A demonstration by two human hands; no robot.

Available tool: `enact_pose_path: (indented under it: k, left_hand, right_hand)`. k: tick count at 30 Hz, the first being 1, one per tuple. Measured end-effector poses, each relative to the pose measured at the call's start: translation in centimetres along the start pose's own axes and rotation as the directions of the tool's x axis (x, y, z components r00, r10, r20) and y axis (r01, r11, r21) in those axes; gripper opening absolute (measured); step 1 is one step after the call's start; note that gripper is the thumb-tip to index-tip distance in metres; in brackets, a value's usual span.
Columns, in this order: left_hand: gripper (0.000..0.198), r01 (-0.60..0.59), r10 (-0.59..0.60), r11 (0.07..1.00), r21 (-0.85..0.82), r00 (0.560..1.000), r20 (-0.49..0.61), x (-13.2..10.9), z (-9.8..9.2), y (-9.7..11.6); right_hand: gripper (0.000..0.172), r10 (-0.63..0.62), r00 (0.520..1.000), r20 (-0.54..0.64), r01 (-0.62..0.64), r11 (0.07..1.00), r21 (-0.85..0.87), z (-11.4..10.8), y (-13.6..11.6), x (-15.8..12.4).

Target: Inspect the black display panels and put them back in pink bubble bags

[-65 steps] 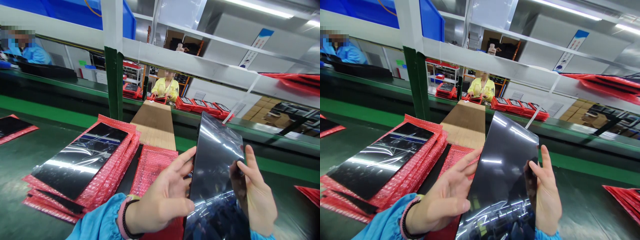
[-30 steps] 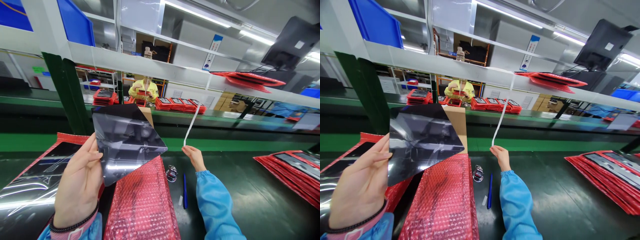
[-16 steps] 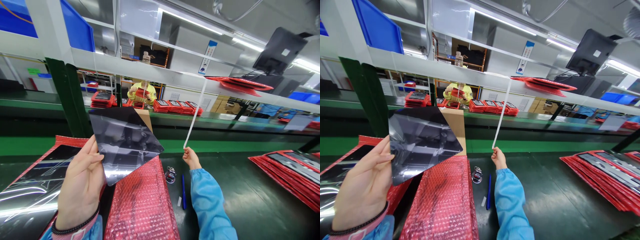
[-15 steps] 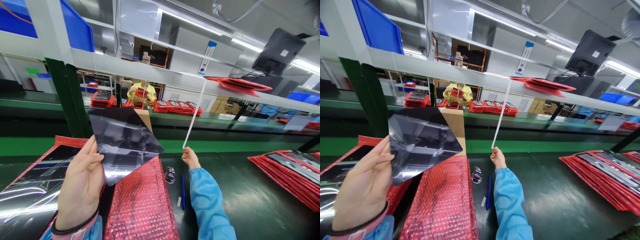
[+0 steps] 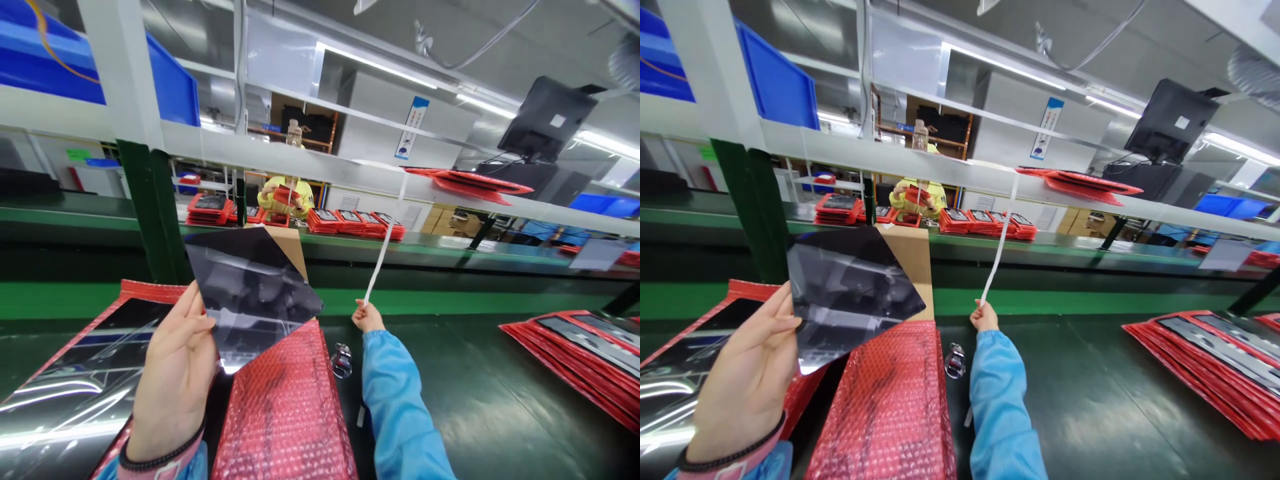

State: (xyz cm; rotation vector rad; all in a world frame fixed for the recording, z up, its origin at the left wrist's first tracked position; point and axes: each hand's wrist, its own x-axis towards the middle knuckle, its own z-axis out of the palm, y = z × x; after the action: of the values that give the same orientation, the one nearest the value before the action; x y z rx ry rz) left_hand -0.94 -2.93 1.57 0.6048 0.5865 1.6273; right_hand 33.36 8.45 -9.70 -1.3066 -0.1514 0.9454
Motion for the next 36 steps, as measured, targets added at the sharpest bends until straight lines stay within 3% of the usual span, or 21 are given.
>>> enact_pose_path:
  k: [3,6,10,12,15,16,18,20,21,23,27,36]
  left_hand:
    - [0.067,-0.038,0.038,0.999,0.009,0.999,0.024,0.3,0.1,-0.4]
    - [0.062,-0.100,0.100,0.995,-0.005,0.993,0.063,0.6,0.3,-1.1]
    - [0.063,-0.111,0.113,0.993,-0.041,0.992,0.047,0.4,1.0,-2.6]
    - [0.065,-0.103,0.109,0.992,-0.072,0.990,0.084,-0.1,1.5,-3.3]
    - [0.069,-0.105,0.115,0.990,-0.097,0.988,0.101,-1.3,2.3,-4.1]
    - [0.070,-0.098,0.107,0.990,-0.105,0.991,0.086,-1.7,2.6,-4.2]
    - [0.072,-0.065,0.075,0.989,-0.131,0.995,0.073,-2.6,2.8,-4.3]
    - [0.073,-0.025,0.042,0.986,-0.164,0.994,0.097,-3.4,2.9,-4.2]
    - [0.073,-0.007,0.026,0.984,-0.178,0.994,0.109,-3.6,2.9,-4.2]
    - [0.076,0.038,-0.016,0.979,-0.199,0.994,0.108,-4.0,2.8,-4.2]
    - [0.080,0.101,-0.080,0.961,-0.256,0.993,0.089,-4.3,2.7,-4.2]
    - [0.090,0.077,-0.003,0.916,-0.394,0.982,0.187,-4.9,2.6,-3.1]
  right_hand:
    - [0.035,-0.084,0.996,0.008,0.084,0.996,-0.026,-0.5,-1.9,-0.1]
    - [0.034,-0.178,0.983,-0.037,0.174,0.981,-0.080,-2.9,-3.0,-1.1]
    - [0.021,-0.376,0.925,-0.058,0.363,0.918,-0.157,-6.3,-2.9,-5.8]
    - [0.012,-0.486,0.873,0.036,0.486,0.861,-0.152,-6.7,-2.7,-9.5]
    - [0.020,-0.538,0.784,0.310,0.596,0.791,-0.135,-5.4,-2.5,-16.2]
    - [0.019,-0.540,0.727,0.425,0.640,0.756,-0.135,-4.6,-2.5,-18.5]
    - [0.009,-0.543,0.454,0.706,0.835,0.537,-0.124,-2.8,-2.4,-22.5]
    - [0.009,-0.526,0.302,0.795,0.912,0.402,-0.080,-1.1,-2.2,-25.4]
    - [0.010,-0.514,0.265,0.816,0.928,0.367,-0.070,-0.4,-2.0,-26.4]
    - [0.012,-0.493,0.237,0.837,0.941,0.331,-0.071,0.5,-1.5,-27.3]
    - [0.012,-0.471,0.239,0.849,0.952,0.284,-0.111,1.0,-0.7,-27.4]
    - [0.010,-0.468,0.253,0.847,0.956,0.256,-0.144,1.2,-0.2,-28.3]
